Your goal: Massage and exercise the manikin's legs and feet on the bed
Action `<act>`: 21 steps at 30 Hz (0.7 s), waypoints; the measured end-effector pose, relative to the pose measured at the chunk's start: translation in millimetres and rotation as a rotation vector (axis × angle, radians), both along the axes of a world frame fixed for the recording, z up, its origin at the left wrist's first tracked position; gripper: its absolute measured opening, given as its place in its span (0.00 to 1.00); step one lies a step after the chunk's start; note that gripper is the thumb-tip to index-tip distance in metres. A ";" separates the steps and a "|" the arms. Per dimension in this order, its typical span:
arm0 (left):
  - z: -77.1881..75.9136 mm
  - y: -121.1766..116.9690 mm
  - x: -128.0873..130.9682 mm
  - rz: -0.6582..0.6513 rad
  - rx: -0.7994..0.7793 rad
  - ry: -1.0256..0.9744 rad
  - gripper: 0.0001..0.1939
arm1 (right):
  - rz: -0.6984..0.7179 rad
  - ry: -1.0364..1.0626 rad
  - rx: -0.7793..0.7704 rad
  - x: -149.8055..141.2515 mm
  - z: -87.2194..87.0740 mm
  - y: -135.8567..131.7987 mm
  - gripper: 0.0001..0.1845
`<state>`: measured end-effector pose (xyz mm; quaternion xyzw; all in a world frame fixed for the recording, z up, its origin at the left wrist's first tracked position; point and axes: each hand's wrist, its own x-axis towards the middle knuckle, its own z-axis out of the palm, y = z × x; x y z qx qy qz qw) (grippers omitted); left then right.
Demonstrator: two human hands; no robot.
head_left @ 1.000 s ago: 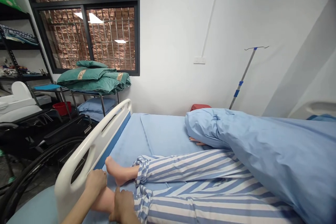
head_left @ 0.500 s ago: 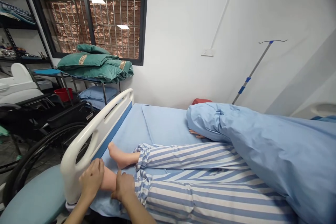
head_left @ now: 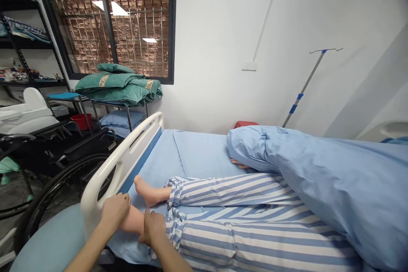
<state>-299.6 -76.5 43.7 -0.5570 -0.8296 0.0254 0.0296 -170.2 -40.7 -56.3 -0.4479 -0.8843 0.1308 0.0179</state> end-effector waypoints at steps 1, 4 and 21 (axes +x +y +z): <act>1.8 3.6 1.3 -0.013 -0.020 0.024 0.18 | 0.003 -0.018 0.002 0.5 1.3 -0.1 0.41; 1.2 12.7 5.8 -0.063 -0.044 0.055 0.18 | 0.009 -0.019 -0.005 0.8 2.1 0.4 0.40; -29.9 11.8 8.8 0.191 0.234 0.117 0.21 | -0.007 -0.032 -0.030 -3.6 -5.4 6.5 0.39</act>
